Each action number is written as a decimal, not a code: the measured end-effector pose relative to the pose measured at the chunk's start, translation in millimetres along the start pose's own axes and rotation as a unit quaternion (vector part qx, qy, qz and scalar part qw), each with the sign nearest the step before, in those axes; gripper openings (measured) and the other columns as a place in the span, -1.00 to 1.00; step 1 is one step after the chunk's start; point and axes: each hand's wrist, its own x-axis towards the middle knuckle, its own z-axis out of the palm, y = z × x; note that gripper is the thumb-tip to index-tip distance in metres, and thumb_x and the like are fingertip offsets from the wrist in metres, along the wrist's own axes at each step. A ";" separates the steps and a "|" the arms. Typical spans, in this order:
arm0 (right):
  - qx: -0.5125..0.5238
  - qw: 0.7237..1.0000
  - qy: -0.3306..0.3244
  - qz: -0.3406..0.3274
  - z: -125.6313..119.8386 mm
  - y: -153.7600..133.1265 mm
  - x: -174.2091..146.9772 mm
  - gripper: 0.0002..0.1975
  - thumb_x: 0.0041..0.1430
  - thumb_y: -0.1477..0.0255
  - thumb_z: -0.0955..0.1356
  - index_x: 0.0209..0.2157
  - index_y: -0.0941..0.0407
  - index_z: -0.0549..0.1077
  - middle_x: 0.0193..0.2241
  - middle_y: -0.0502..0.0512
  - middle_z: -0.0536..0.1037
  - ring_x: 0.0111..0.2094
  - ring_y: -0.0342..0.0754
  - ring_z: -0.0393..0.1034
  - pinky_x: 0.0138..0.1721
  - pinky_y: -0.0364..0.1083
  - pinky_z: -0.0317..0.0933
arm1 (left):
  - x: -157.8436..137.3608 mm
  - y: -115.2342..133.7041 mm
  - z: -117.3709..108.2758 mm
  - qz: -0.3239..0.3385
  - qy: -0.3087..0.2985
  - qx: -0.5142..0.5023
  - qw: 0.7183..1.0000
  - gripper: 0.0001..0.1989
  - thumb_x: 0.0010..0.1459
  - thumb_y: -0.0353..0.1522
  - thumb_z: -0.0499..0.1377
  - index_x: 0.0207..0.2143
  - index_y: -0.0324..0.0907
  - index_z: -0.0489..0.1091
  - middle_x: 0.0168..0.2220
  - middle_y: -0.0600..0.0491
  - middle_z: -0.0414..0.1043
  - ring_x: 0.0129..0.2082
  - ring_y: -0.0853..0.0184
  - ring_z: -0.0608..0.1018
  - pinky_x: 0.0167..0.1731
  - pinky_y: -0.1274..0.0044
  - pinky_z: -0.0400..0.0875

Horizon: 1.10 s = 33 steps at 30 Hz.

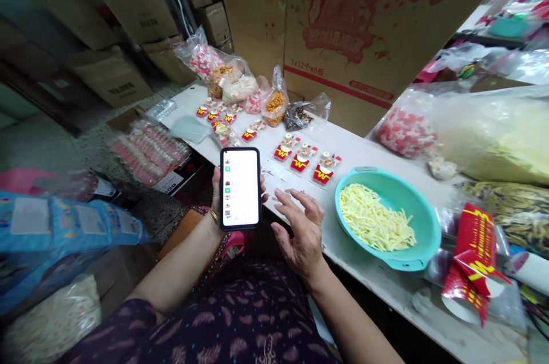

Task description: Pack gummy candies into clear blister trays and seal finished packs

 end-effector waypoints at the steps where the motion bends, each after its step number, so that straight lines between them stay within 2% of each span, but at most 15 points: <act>1: -0.007 1.000 0.001 -0.008 -0.2 -1.0 -0.6 -0.75 0.08 0.46 0.26 -0.14 0.07 0.30 -0.07 0.10 0.43 0.04 0.07 0.17 0.01 0.17 0.04 | 0.7 -0.8 0.3 0.002 -0.002 -0.001 1.000 -0.22 -0.05 0.11 -0.07 0.01 -0.31 0.23 -0.20 -0.17 0.43 -0.24 0.16 0.49 -0.14 0.30 0.31; 5: -0.033 0.998 -0.021 -0.041 1.6 -5.8 -4.0 -0.78 0.07 0.45 0.29 -0.18 0.06 0.33 -0.13 0.07 0.48 0.02 0.06 0.20 0.03 0.14 -0.02 | 2.7 -1.1 0.9 0.004 -0.007 0.001 1.000 -0.23 -0.04 0.11 -0.08 -0.01 -0.31 0.25 -0.22 -0.16 0.44 -0.25 0.16 0.49 -0.14 0.31 0.31; 9: -0.060 0.994 -0.059 -0.065 7.9 -10.0 -1.8 -0.78 0.07 0.39 0.30 -0.19 0.04 0.33 -0.12 0.03 0.48 0.03 0.04 0.19 0.06 0.11 -0.09 | 2.5 -0.4 -0.7 -0.026 -0.008 0.012 1.000 -0.21 -0.07 0.13 -0.06 -0.03 -0.34 0.27 -0.22 -0.18 0.44 -0.26 0.14 0.49 -0.15 0.30 0.31; 12: -0.080 0.992 -0.071 -0.068 12.4 -11.8 9.1 -0.74 0.06 0.34 0.31 -0.17 0.05 0.31 -0.07 0.05 0.44 0.06 0.03 0.15 0.07 0.10 -0.10 | 1.1 -4.3 -2.0 -0.038 -0.012 0.016 0.999 -0.23 -0.06 0.10 -0.04 -0.03 -0.35 0.27 -0.18 -0.19 0.43 -0.19 0.10 0.47 -0.10 0.28 0.26; 18: -0.115 0.987 -0.072 -0.090 19.4 -13.3 36.8 -0.70 0.08 0.29 0.29 -0.14 0.06 0.30 -0.02 0.04 0.39 0.09 0.03 0.09 0.10 0.09 -0.16 | -2.8 -20.5 -2.1 -0.014 -0.009 0.006 1.000 -0.34 0.00 0.02 0.00 0.04 -0.25 0.22 -0.04 -0.13 0.35 0.01 0.08 0.34 0.03 0.29 0.11; 23: -0.113 0.984 -0.085 -0.108 22.7 -12.0 45.1 -0.67 0.09 0.28 0.28 -0.10 0.07 0.28 -0.01 0.04 0.38 0.10 0.04 0.07 0.11 0.10 -0.19 | -4.2 -26.2 -4.0 -0.020 -0.011 0.015 1.000 -0.38 0.01 -0.01 0.01 0.02 -0.21 0.23 -0.05 -0.09 0.36 0.00 0.09 0.35 0.01 0.32 0.15; 29: -0.095 0.995 -0.013 -0.038 1.9 -5.8 35.2 -0.64 0.09 0.30 0.27 -0.05 0.04 0.26 0.02 0.05 0.35 0.10 0.07 0.08 0.10 0.14 -0.14 | -5.6 -18.8 -1.6 -0.042 -0.034 0.046 0.997 -0.27 -0.02 0.07 -0.04 0.01 -0.31 0.23 -0.15 -0.18 0.42 -0.16 0.11 0.46 -0.14 0.35 0.29; 33: -0.075 0.997 0.002 -0.009 -8.5 -5.9 17.9 -0.64 0.10 0.32 0.26 -0.03 0.02 0.26 0.01 0.05 0.35 0.09 0.08 0.10 0.08 0.16 -0.10 | -5.7 -13.5 2.7 -0.053 -0.043 0.044 0.997 -0.25 -0.04 0.10 -0.05 -0.03 -0.35 0.27 -0.19 -0.19 0.43 -0.24 0.12 0.49 -0.19 0.34 0.33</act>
